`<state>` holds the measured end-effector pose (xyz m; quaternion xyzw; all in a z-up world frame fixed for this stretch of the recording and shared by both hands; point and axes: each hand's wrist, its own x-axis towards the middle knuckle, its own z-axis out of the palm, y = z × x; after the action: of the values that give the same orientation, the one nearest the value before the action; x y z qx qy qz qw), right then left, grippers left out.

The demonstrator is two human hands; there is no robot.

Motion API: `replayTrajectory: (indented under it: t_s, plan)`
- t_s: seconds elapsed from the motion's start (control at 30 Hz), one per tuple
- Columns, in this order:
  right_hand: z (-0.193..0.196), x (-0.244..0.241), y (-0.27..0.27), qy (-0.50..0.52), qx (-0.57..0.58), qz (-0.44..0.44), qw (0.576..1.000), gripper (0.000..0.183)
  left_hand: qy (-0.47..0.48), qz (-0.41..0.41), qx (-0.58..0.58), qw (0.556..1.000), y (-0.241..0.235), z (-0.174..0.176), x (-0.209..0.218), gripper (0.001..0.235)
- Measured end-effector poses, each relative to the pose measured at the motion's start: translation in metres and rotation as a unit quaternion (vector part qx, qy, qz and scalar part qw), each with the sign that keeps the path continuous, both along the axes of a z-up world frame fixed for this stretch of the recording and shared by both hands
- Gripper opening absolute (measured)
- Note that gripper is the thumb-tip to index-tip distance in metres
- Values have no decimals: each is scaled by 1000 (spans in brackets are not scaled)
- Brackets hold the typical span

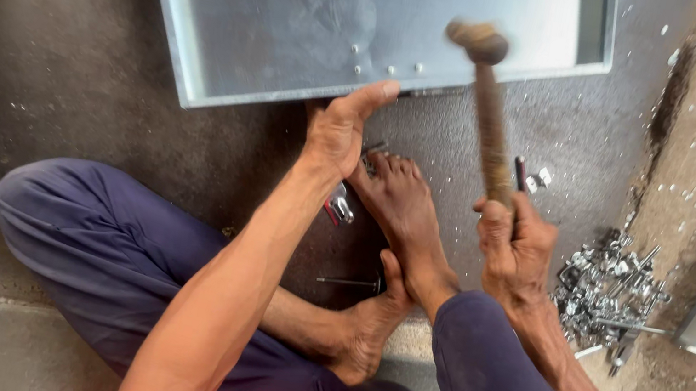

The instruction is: The person assembles metal components by hammering a latch onto a metal panel and joining panels together using a hammer and small metal fasteners while working on the floor.

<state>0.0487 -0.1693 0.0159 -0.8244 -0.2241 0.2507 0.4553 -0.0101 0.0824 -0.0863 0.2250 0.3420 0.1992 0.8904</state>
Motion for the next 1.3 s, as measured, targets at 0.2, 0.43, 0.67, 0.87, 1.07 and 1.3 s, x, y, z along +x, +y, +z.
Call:
replayTrajectory:
  t_s: [0.2, 0.43, 0.67, 0.87, 1.07, 1.3]
  plan:
    - [-5, 19, 3, -4, -124, 33, 992, 47, 67, -16, 40, 997, 4, 6, 5, 50]
    - [-50, 24, -71, -206, 6, 105, 973, 39, 23, -14, 34, 999, -4, -11, -3, 50]
    - [-14, -27, 113, -324, -153, 333, 872, 35, 21, -12, 32, 999, -6, -29, -7, 50]
    - [14, 22, 30, -131, -96, 62, 985, 47, 7, -2, 43, 999, 4, 22, 8, 43]
    - [1, 96, 56, -312, -32, 2, 950, 46, -16, -28, -28, 999, 28, 63, -16, 28]
    - [-47, 143, 67, -274, 94, -16, 957, 47, 0, -125, -42, 991, 0, 49, 40, 41]
